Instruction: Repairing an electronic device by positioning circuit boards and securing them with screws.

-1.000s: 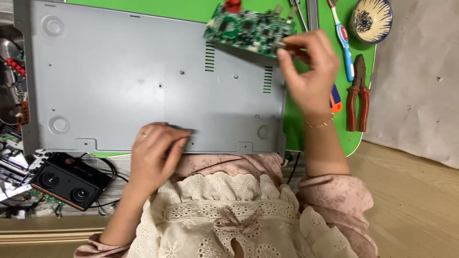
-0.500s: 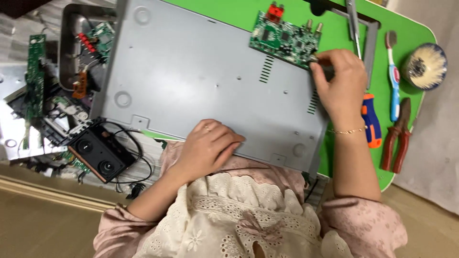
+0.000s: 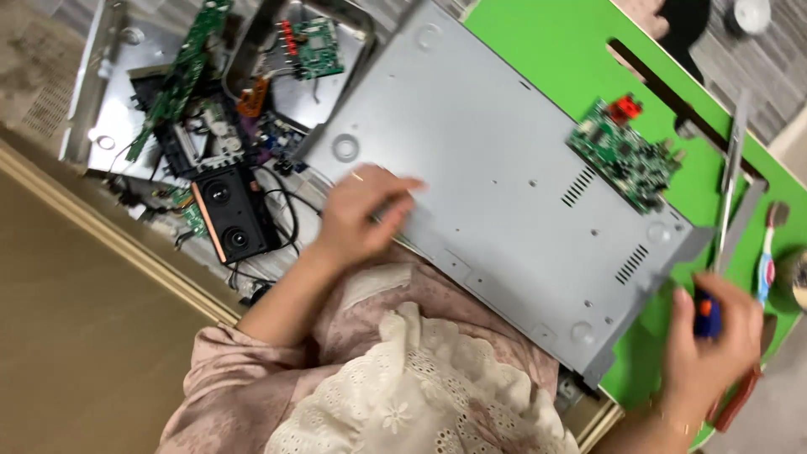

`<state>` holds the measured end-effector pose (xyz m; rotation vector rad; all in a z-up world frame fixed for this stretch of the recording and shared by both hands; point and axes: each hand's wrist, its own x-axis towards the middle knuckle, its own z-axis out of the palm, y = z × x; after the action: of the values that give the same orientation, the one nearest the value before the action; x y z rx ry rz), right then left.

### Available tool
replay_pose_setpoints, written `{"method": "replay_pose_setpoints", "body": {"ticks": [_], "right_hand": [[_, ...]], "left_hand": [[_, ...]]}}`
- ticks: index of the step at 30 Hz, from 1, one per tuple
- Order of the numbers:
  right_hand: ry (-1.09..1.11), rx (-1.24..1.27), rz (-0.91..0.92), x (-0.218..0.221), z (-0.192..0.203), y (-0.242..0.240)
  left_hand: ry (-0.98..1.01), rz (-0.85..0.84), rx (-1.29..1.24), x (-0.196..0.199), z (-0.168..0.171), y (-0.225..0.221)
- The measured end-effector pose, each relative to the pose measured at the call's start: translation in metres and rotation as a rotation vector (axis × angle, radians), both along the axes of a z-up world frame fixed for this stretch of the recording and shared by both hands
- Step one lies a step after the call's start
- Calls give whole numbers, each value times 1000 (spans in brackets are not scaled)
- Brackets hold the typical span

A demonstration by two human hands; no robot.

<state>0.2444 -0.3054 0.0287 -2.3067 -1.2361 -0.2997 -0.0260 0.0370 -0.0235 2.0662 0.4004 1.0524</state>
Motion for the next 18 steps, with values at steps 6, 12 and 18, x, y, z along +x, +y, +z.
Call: {"method": "replay_pose_setpoints", "body": {"ticks": [6, 12, 18], "right_hand": [[123, 134, -99, -19, -28, -53], [100, 134, -117, -22, -37, -65], [5, 96, -118, -25, -34, -45]], "left_hand": [[4, 495, 50, -50, -9, 86], [316, 1093, -82, -163, -166, 200], [812, 1056, -451, -233, -239, 187]]}}
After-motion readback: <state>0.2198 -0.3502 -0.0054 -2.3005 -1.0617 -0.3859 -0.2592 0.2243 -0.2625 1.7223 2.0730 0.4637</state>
